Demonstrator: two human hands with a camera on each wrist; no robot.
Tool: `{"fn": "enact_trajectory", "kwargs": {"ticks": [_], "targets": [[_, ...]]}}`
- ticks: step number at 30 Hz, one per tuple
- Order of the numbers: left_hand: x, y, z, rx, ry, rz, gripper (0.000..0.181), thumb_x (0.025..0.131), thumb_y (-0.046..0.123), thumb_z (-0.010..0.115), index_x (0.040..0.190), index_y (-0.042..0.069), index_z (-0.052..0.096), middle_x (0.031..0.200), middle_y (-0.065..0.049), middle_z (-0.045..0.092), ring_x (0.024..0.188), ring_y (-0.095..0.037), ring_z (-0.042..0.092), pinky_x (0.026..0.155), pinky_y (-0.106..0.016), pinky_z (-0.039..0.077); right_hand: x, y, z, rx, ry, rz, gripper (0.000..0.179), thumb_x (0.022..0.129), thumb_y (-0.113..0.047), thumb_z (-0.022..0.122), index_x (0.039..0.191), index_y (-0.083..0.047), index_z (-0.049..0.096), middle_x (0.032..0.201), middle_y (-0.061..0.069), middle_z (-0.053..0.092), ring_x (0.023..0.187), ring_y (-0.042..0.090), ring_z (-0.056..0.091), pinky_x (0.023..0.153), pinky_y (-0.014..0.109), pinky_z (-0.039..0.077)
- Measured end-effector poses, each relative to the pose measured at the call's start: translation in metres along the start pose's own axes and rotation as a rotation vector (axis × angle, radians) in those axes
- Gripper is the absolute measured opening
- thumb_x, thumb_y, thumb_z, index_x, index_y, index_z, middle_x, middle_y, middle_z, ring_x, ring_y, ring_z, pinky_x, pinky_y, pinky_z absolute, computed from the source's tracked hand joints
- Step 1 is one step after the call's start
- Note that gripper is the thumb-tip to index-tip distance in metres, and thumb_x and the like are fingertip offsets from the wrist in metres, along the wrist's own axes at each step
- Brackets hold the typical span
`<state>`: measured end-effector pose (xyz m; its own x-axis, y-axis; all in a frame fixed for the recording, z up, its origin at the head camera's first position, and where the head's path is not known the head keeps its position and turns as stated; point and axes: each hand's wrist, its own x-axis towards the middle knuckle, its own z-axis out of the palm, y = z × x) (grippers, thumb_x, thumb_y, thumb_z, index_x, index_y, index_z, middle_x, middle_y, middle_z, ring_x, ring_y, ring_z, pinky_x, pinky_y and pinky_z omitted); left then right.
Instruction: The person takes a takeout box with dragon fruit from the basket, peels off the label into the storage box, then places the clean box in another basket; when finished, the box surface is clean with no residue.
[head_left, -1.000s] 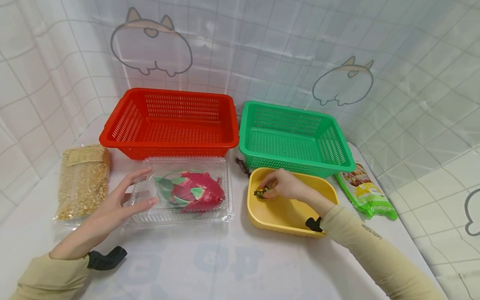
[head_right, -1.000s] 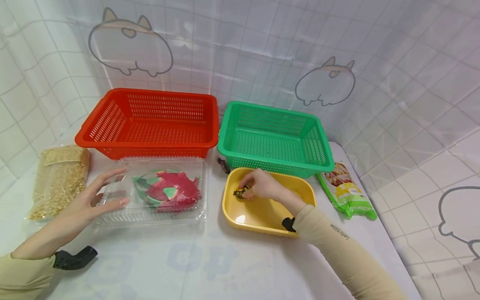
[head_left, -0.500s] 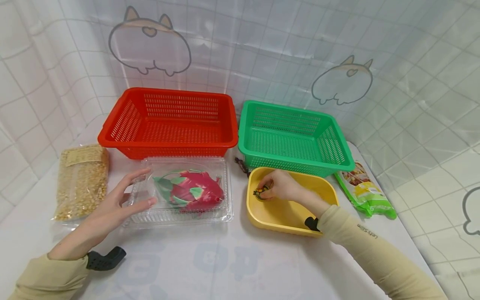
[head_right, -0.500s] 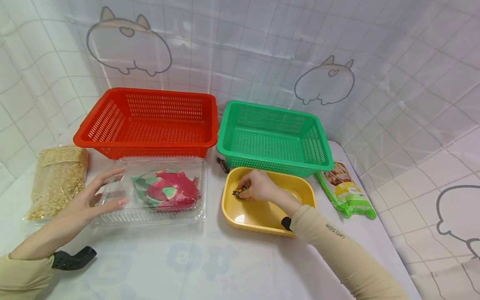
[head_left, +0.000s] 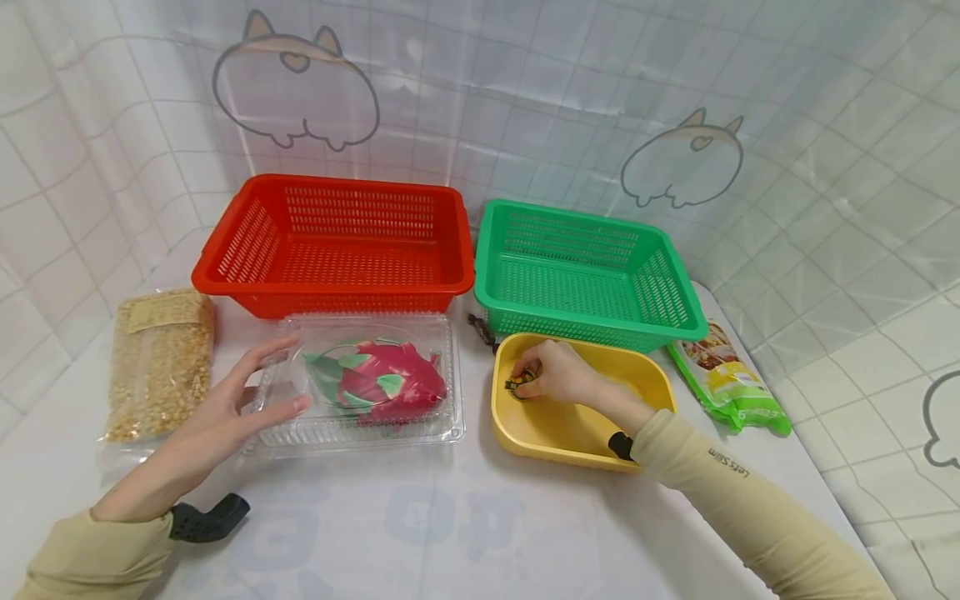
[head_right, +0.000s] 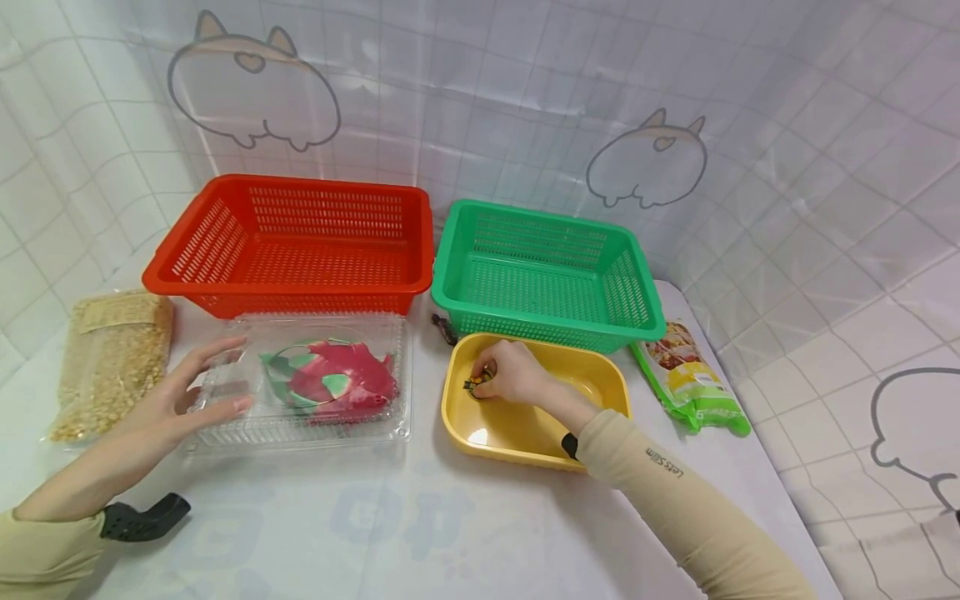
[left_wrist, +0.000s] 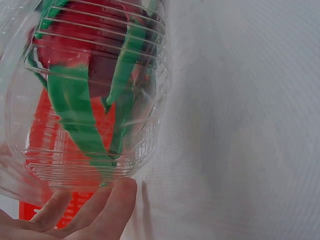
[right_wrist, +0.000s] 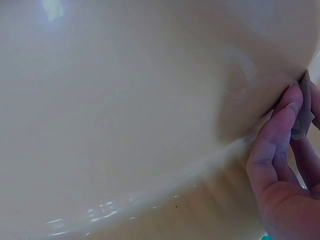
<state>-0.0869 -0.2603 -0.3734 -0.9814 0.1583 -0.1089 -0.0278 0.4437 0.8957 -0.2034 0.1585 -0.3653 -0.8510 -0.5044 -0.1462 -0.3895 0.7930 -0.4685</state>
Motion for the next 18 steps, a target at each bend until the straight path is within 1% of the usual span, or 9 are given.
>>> {"fn": "enact_trajectory", "kwargs": {"ticks": [8, 18], "targets": [[0.0001, 0.0011, 0.0, -0.001, 0.001, -0.002, 0.081, 0.096, 0.032, 0.065, 0.159, 0.038, 0.014, 0.162, -0.019, 0.014, 0.143, -0.045, 0.01, 0.102, -0.078, 0.021, -0.0008, -0.0002, -0.0006, -0.016, 0.005, -0.024, 0.02, 0.078, -0.02, 0.086, 0.095, -0.013, 0.077, 0.068, -0.005, 0.058, 0.065, 0.009, 0.047, 0.062, 0.023, 0.039], [-0.0006, 0.0018, 0.0002, 0.012, -0.001, -0.002, 0.081, 0.096, 0.033, 0.065, 0.159, 0.037, 0.014, 0.161, -0.02, 0.015, 0.142, -0.046, 0.011, 0.1, -0.077, 0.025, -0.0018, -0.0008, -0.0014, -0.016, -0.008, -0.038, 0.021, 0.079, -0.019, 0.085, 0.096, -0.011, 0.075, 0.066, -0.004, 0.057, 0.063, 0.009, 0.046, 0.062, 0.023, 0.038]]}}
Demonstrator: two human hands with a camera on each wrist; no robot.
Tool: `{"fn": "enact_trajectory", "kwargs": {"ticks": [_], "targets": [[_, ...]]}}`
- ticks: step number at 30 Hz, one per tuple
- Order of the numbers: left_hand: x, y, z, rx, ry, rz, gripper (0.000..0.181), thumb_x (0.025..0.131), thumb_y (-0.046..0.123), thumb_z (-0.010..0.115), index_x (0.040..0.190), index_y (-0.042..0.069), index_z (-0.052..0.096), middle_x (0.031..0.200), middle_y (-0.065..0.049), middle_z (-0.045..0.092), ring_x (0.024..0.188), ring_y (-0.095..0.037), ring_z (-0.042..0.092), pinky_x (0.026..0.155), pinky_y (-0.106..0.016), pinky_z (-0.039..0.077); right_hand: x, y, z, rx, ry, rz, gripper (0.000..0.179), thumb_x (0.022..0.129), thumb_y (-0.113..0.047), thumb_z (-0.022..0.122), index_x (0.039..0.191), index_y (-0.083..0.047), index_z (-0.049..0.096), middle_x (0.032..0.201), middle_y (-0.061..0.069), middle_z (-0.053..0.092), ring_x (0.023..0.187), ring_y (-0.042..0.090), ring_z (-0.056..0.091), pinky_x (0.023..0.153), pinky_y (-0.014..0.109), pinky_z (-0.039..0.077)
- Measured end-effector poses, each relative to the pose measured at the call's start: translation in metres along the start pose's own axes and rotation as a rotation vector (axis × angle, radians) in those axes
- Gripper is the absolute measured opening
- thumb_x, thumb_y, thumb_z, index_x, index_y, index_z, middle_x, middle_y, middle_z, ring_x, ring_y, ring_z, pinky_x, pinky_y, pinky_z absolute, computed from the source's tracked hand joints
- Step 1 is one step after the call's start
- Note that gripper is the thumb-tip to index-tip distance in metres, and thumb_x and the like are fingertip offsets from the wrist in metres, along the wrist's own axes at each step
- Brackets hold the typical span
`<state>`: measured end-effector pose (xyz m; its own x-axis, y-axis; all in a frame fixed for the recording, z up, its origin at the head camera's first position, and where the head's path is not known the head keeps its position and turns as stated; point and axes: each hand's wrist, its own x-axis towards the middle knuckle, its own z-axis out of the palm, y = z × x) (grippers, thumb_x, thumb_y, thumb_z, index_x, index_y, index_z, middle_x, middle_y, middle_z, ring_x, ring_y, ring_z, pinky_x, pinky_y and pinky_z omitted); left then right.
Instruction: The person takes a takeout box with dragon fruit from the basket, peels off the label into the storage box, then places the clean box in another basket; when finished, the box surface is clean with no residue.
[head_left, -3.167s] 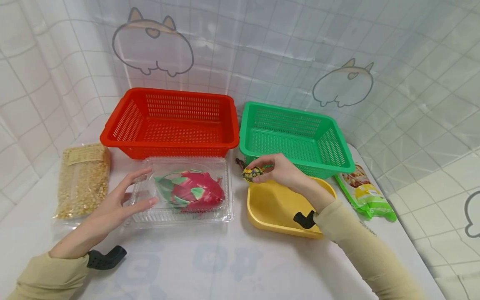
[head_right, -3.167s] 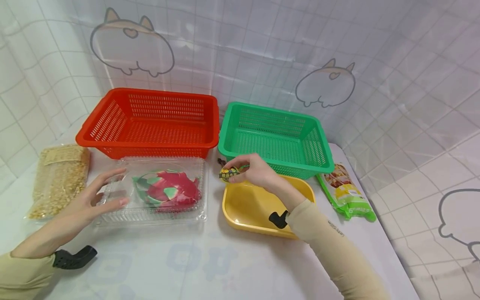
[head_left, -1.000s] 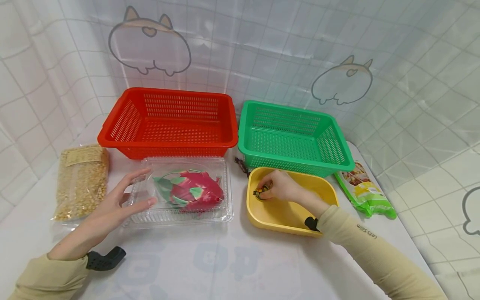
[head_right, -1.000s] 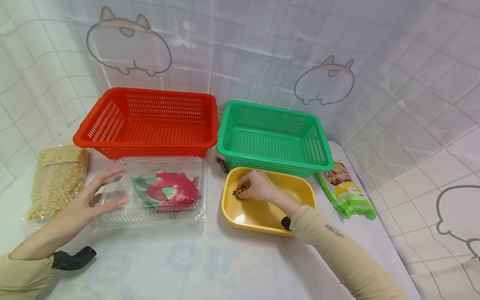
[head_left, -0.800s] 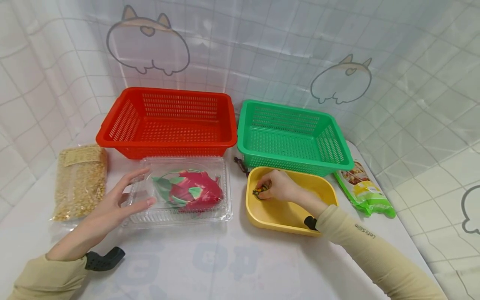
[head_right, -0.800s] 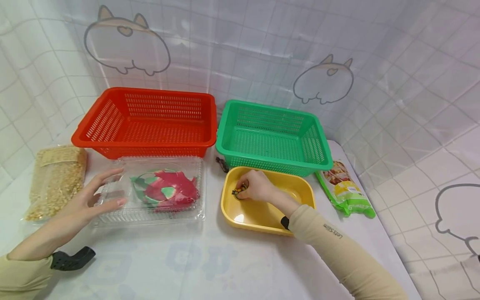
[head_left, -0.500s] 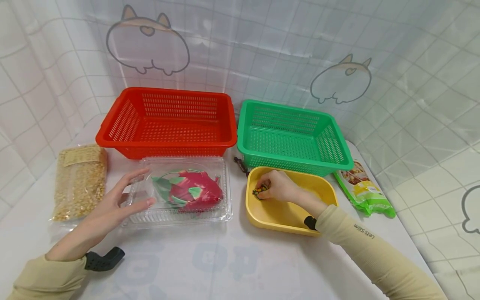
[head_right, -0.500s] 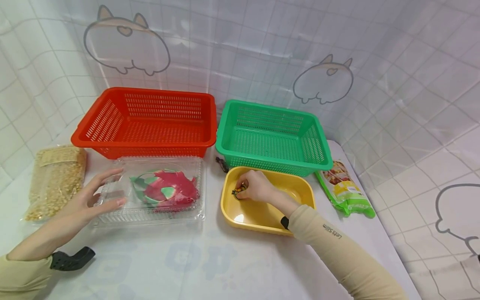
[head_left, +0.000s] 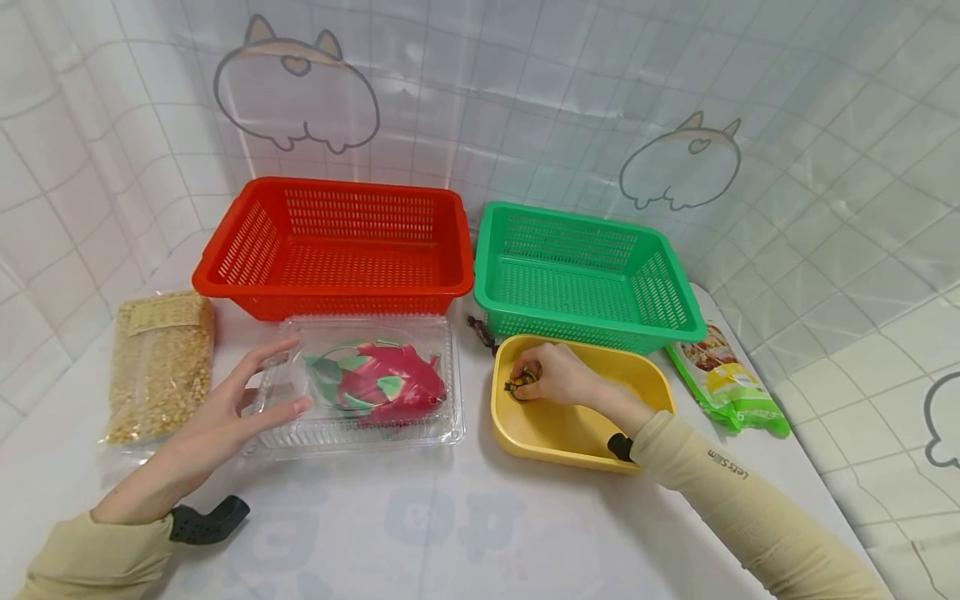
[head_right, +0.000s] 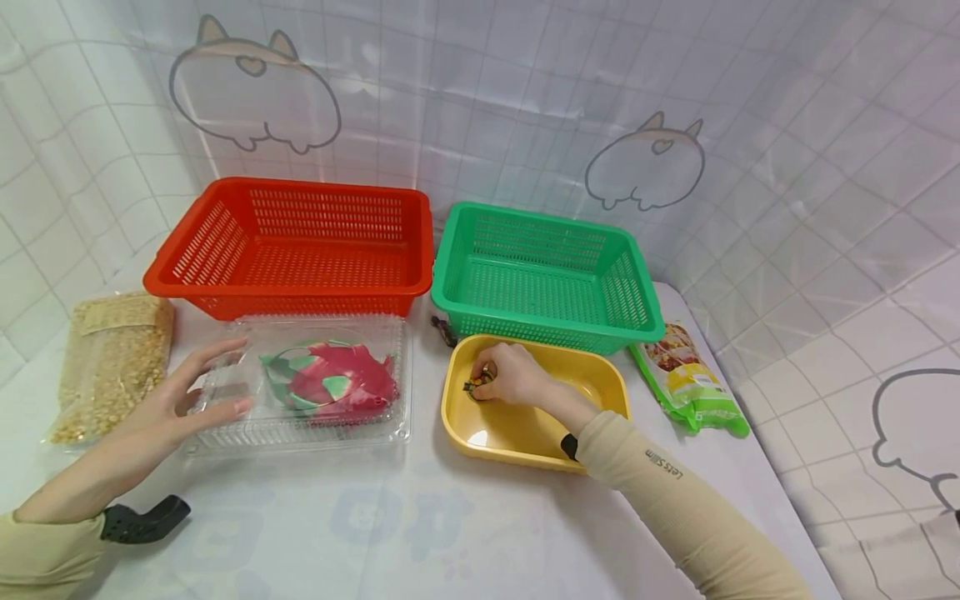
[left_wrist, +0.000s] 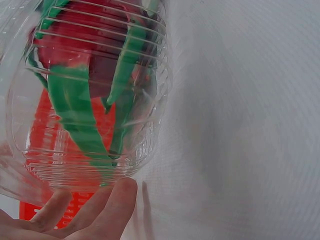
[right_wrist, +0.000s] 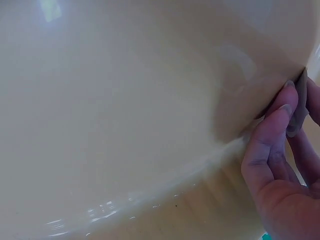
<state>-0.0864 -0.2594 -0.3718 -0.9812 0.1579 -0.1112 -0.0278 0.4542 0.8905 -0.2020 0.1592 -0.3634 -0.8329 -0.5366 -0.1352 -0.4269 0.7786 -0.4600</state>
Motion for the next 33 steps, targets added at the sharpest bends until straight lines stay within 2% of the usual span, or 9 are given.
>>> {"fn": "enact_trajectory", "kwargs": {"ticks": [13, 21, 33], "targets": [[-0.001, 0.0, 0.001, 0.005, 0.003, 0.005, 0.081, 0.096, 0.033, 0.065, 0.159, 0.037, 0.014, 0.162, -0.019, 0.015, 0.142, -0.047, 0.012, 0.099, -0.076, 0.026, -0.001, 0.009, -0.006, 0.02, -0.044, 0.015, 0.022, 0.079, -0.018, 0.084, 0.095, -0.009, 0.072, 0.069, -0.002, 0.059, 0.065, 0.009, 0.05, 0.065, 0.024, 0.041], [-0.001, 0.0, 0.001, 0.013, 0.007, 0.006, 0.081, 0.096, 0.033, 0.065, 0.16, 0.035, 0.015, 0.161, -0.019, 0.016, 0.143, -0.046, 0.012, 0.101, -0.076, 0.024, -0.001, 0.011, -0.009, 0.049, -0.091, 0.043, 0.02, 0.08, -0.015, 0.083, 0.094, -0.009, 0.07, 0.065, 0.0, 0.064, 0.054, 0.007, 0.056, 0.065, 0.024, 0.046], [-0.002, 0.001, 0.001, 0.009, 0.004, 0.005, 0.081, 0.096, 0.033, 0.065, 0.16, 0.035, 0.014, 0.161, -0.02, 0.016, 0.142, -0.047, 0.013, 0.101, -0.076, 0.025, -0.002, 0.015, -0.01, 0.118, -0.126, 0.089, 0.019, 0.083, -0.012, 0.081, 0.094, -0.005, 0.067, 0.065, 0.002, 0.064, 0.053, 0.014, 0.062, 0.059, 0.025, 0.052]]}}
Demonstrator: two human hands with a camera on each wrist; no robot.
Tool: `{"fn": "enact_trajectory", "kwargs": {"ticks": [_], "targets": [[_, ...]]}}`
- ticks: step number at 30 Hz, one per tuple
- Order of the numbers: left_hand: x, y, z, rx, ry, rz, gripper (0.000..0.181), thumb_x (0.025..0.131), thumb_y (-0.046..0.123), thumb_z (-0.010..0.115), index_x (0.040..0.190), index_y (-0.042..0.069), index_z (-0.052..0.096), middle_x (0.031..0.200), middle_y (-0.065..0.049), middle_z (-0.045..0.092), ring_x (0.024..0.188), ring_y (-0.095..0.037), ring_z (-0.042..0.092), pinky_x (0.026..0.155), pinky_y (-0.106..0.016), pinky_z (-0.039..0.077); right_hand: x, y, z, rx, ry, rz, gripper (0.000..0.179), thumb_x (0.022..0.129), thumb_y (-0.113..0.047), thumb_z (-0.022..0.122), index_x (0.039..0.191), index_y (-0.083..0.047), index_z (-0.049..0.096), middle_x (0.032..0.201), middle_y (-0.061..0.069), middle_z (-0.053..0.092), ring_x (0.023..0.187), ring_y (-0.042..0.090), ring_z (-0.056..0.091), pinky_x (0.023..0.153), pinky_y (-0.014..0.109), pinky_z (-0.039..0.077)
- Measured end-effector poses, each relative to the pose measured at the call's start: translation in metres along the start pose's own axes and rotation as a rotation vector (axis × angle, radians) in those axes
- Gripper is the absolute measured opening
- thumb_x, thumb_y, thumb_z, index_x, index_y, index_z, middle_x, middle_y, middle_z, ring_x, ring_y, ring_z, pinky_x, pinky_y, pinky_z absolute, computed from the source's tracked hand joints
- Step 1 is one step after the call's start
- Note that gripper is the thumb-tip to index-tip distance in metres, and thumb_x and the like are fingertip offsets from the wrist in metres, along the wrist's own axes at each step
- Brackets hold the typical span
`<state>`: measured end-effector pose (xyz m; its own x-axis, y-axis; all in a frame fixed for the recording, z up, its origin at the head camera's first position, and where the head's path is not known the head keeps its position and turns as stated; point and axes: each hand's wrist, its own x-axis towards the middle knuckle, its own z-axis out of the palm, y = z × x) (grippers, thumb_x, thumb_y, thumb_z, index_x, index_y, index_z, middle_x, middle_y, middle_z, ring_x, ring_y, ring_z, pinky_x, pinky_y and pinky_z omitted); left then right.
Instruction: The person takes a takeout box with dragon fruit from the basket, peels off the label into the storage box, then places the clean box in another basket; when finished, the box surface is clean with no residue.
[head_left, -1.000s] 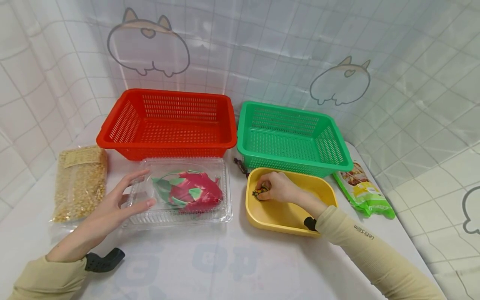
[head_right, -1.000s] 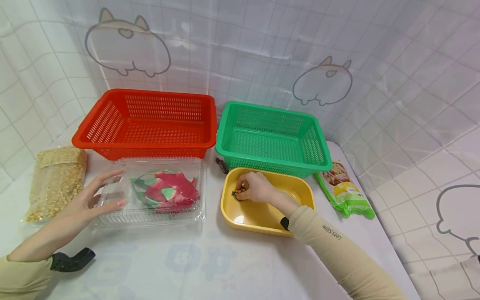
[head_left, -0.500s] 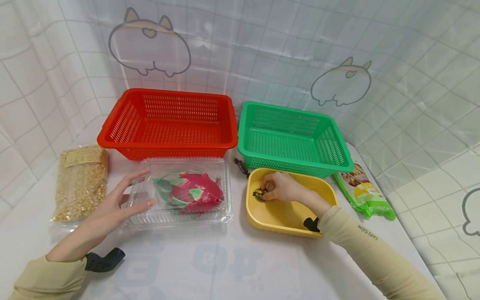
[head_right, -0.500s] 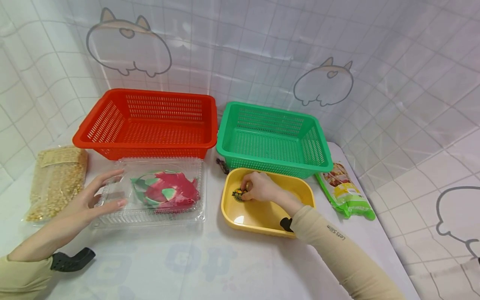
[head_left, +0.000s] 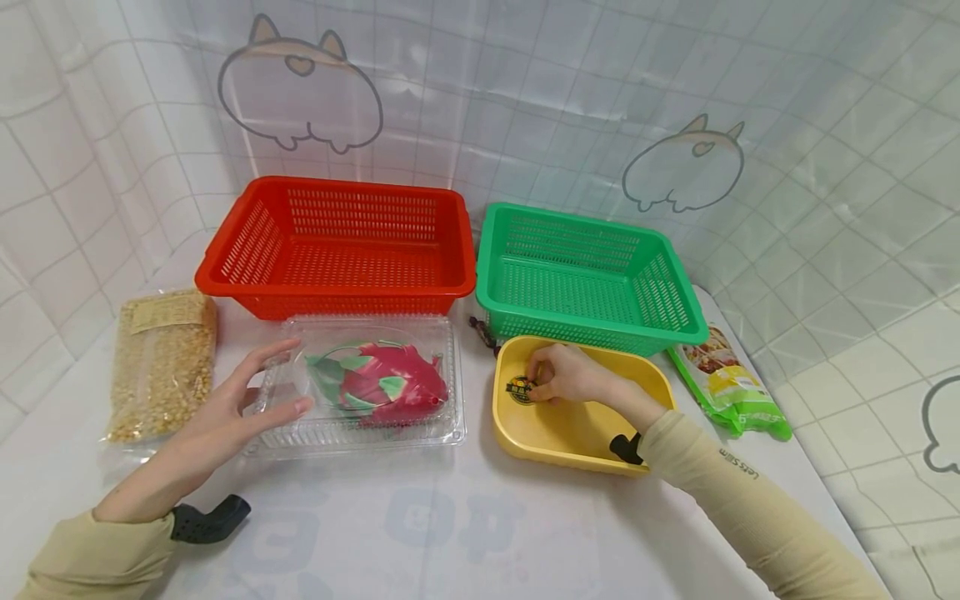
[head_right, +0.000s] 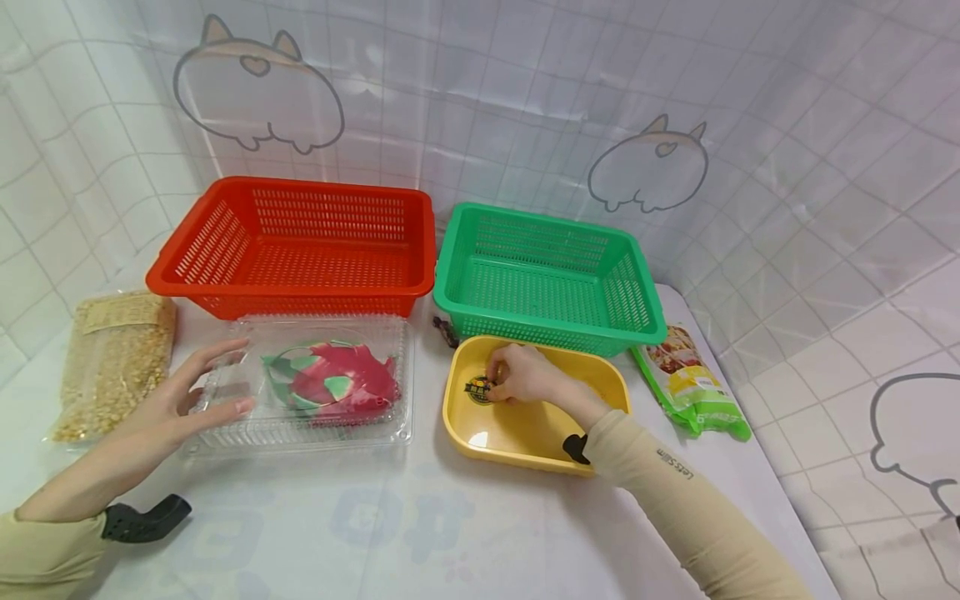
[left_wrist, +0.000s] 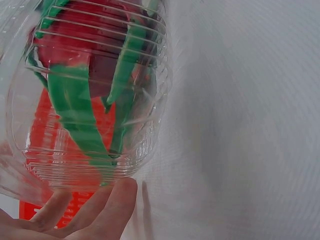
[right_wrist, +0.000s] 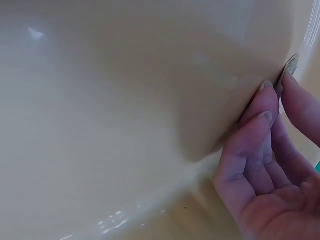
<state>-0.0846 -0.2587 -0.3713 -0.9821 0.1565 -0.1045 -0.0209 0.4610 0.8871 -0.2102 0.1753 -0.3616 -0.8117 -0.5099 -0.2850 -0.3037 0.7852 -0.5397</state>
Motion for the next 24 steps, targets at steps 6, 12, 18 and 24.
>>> {"fn": "enact_trajectory", "kwargs": {"ticks": [6, 12, 18, 24], "targets": [[-0.0002, 0.001, 0.0002, 0.002, 0.004, 0.001, 0.081, 0.096, 0.034, 0.065, 0.16, 0.034, 0.015, 0.161, -0.019, 0.017, 0.143, -0.047, 0.012, 0.101, -0.076, 0.025, -0.001, 0.0013, -0.0003, 0.034, -0.019, 0.002, 0.019, 0.083, -0.009, 0.08, 0.093, -0.003, 0.065, 0.068, 0.003, 0.065, 0.054, 0.014, 0.062, 0.056, 0.025, 0.055], [0.0001, 0.0016, 0.0007, 0.004, 0.007, -0.007, 0.082, 0.095, 0.034, 0.066, 0.16, 0.034, 0.015, 0.161, -0.02, 0.016, 0.143, -0.047, 0.012, 0.102, -0.077, 0.024, -0.0028, 0.0013, -0.0016, 0.044, -0.03, -0.016, 0.018, 0.083, -0.006, 0.08, 0.093, -0.002, 0.065, 0.068, 0.004, 0.065, 0.055, 0.014, 0.062, 0.057, 0.026, 0.055], [-0.0001, 0.0014, 0.0006, 0.005, 0.006, -0.014, 0.082, 0.095, 0.035, 0.066, 0.16, 0.035, 0.015, 0.161, -0.02, 0.016, 0.143, -0.047, 0.012, 0.102, -0.077, 0.024, -0.0045, 0.0024, -0.0028, 0.063, -0.048, -0.025, 0.017, 0.083, -0.004, 0.078, 0.093, -0.001, 0.064, 0.07, 0.005, 0.064, 0.057, 0.014, 0.063, 0.058, 0.027, 0.057], [-0.0005, 0.0018, 0.0002, 0.008, 0.009, -0.01, 0.082, 0.095, 0.035, 0.066, 0.16, 0.034, 0.015, 0.161, -0.02, 0.016, 0.143, -0.047, 0.012, 0.102, -0.077, 0.024, -0.0067, 0.0051, -0.0035, 0.064, -0.066, -0.022, 0.016, 0.083, -0.002, 0.077, 0.094, 0.0, 0.065, 0.072, 0.006, 0.066, 0.058, 0.014, 0.063, 0.06, 0.026, 0.055]]}}
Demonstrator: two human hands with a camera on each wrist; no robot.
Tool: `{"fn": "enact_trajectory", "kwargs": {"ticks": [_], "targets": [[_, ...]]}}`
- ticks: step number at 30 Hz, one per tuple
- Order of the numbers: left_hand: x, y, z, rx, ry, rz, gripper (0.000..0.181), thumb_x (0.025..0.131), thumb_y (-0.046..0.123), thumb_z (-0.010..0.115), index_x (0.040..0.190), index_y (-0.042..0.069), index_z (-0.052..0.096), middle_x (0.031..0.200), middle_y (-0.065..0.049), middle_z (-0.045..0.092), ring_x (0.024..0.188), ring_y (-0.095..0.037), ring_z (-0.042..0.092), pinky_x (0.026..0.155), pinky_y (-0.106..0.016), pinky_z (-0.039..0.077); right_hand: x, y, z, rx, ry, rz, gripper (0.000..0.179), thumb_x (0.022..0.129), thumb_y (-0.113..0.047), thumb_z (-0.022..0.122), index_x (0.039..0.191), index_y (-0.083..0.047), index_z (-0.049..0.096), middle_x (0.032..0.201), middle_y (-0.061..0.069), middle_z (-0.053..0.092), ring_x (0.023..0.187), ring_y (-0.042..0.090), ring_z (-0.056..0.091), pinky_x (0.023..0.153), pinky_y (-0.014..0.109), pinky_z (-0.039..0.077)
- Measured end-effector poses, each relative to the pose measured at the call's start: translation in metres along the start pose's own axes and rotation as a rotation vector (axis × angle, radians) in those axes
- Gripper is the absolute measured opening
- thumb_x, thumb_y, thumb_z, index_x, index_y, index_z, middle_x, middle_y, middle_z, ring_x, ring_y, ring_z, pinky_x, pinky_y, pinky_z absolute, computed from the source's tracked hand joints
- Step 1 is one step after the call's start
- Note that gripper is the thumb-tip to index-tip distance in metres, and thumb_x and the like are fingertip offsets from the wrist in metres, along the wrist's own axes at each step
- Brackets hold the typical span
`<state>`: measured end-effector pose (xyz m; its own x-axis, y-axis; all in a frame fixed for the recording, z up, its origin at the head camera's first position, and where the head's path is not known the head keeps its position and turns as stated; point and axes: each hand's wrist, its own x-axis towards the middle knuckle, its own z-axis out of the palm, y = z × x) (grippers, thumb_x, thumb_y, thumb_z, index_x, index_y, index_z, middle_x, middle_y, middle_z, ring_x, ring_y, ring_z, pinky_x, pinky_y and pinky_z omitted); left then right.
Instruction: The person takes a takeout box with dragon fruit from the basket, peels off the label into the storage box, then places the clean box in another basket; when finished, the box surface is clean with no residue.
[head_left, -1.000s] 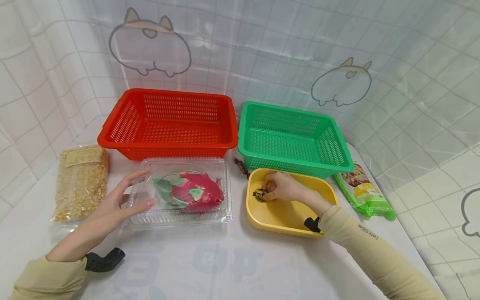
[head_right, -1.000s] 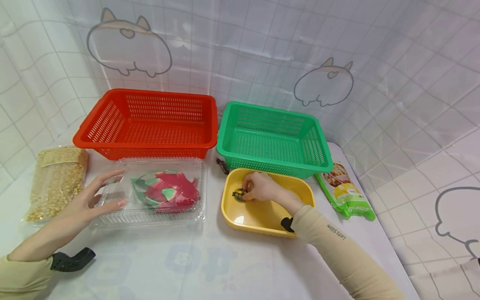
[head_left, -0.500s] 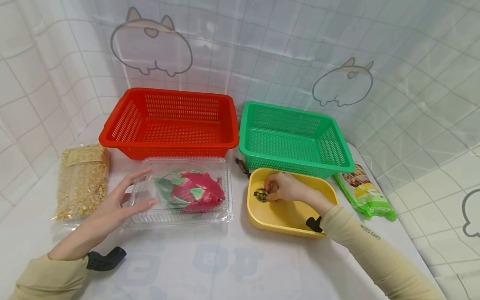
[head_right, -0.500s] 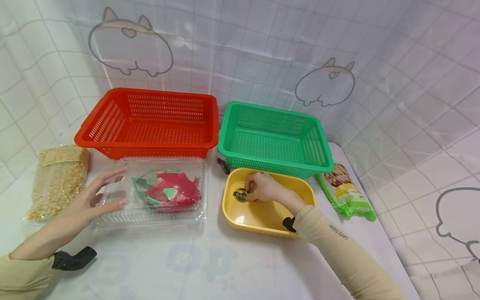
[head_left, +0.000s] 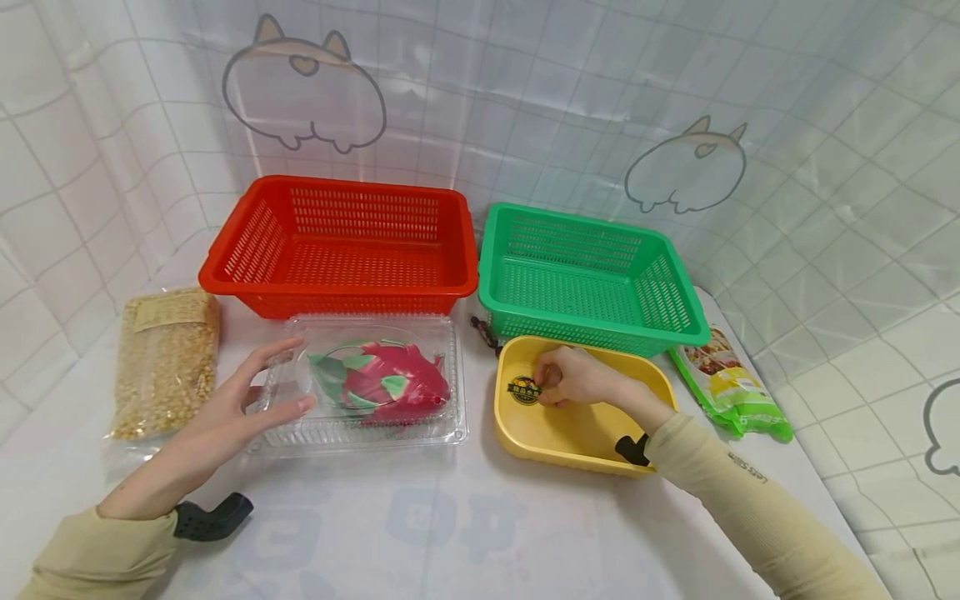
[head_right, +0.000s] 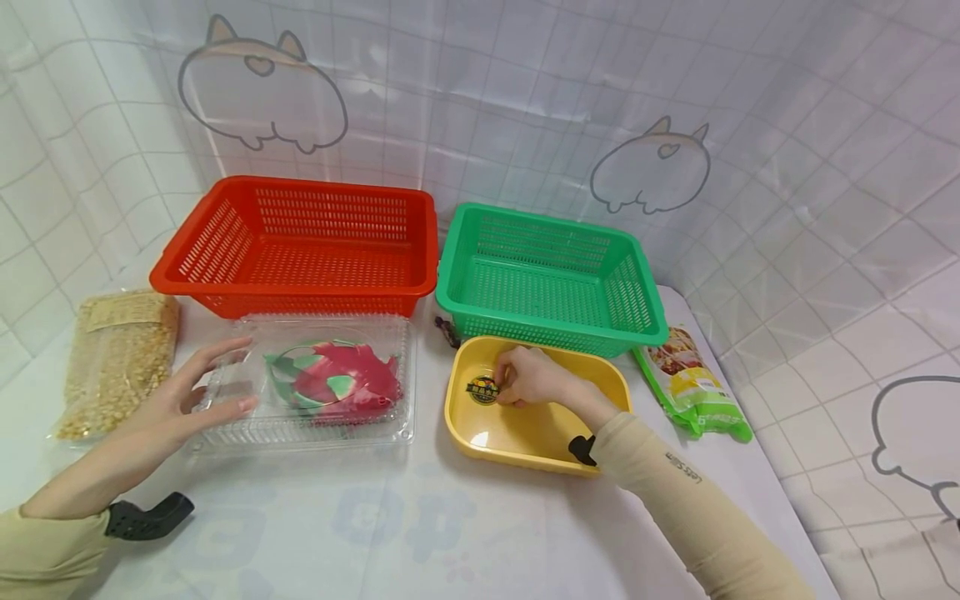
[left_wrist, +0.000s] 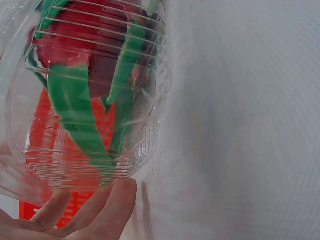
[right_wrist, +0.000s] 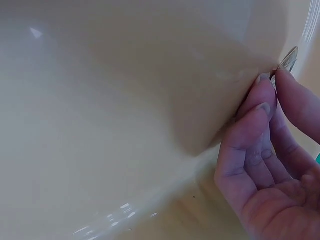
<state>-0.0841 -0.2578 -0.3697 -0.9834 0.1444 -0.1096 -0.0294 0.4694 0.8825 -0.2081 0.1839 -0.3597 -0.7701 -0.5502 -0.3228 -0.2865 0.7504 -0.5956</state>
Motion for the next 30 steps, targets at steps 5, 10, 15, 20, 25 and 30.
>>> {"fn": "enact_trajectory", "kwargs": {"ticks": [5, 10, 15, 20, 25, 30], "targets": [[0.0, 0.001, 0.0, 0.002, -0.001, 0.003, 0.082, 0.095, 0.035, 0.066, 0.16, 0.033, 0.015, 0.161, -0.02, 0.016, 0.143, -0.047, 0.012, 0.102, -0.077, 0.024, -0.001, 0.001, 0.0, 0.007, -0.003, 0.003, 0.016, 0.084, -0.002, 0.076, 0.095, -0.001, 0.065, 0.074, 0.007, 0.067, 0.06, 0.015, 0.063, 0.06, 0.026, 0.054], [0.0, 0.001, 0.0, 0.0, -0.002, 0.001, 0.082, 0.095, 0.035, 0.065, 0.16, 0.034, 0.015, 0.162, -0.02, 0.015, 0.143, -0.047, 0.012, 0.102, -0.077, 0.024, -0.003, 0.001, 0.0, 0.006, -0.001, 0.007, 0.017, 0.084, -0.001, 0.076, 0.096, 0.0, 0.065, 0.075, 0.007, 0.068, 0.062, 0.016, 0.065, 0.061, 0.027, 0.057], [0.001, 0.0, 0.001, 0.002, -0.004, 0.001, 0.083, 0.095, 0.035, 0.066, 0.16, 0.033, 0.015, 0.162, -0.02, 0.015, 0.143, -0.047, 0.012, 0.102, -0.078, 0.023, -0.008, 0.0, -0.003, -0.016, -0.015, -0.018, 0.018, 0.084, -0.005, 0.077, 0.099, 0.0, 0.067, 0.075, 0.005, 0.07, 0.065, 0.014, 0.066, 0.063, 0.026, 0.055], [0.001, 0.0, 0.001, 0.002, -0.006, 0.004, 0.083, 0.095, 0.035, 0.066, 0.16, 0.033, 0.014, 0.162, -0.02, 0.015, 0.143, -0.047, 0.012, 0.102, -0.078, 0.023, -0.019, -0.01, -0.014, -0.038, -0.016, -0.05, 0.021, 0.088, -0.011, 0.075, 0.104, 0.0, 0.067, 0.08, 0.004, 0.072, 0.07, 0.013, 0.064, 0.066, 0.028, 0.052], [0.001, 0.001, 0.001, -0.004, -0.007, -0.004, 0.083, 0.095, 0.035, 0.066, 0.16, 0.034, 0.014, 0.162, -0.02, 0.014, 0.143, -0.048, 0.011, 0.102, -0.078, 0.023, -0.029, -0.028, -0.027, 0.008, 0.001, -0.049, 0.026, 0.093, -0.016, 0.071, 0.113, -0.001, 0.065, 0.087, 0.008, 0.072, 0.079, 0.019, 0.066, 0.074, 0.034, 0.054], [0.001, 0.0, 0.0, -0.011, -0.007, 0.001, 0.082, 0.095, 0.035, 0.065, 0.16, 0.034, 0.014, 0.162, -0.019, 0.015, 0.143, -0.046, 0.012, 0.102, -0.077, 0.023, -0.035, -0.049, -0.03, 0.057, 0.05, -0.117, 0.029, 0.094, -0.02, 0.071, 0.116, -0.001, 0.065, 0.091, 0.007, 0.072, 0.081, 0.018, 0.068, 0.076, 0.038, 0.056]]}}
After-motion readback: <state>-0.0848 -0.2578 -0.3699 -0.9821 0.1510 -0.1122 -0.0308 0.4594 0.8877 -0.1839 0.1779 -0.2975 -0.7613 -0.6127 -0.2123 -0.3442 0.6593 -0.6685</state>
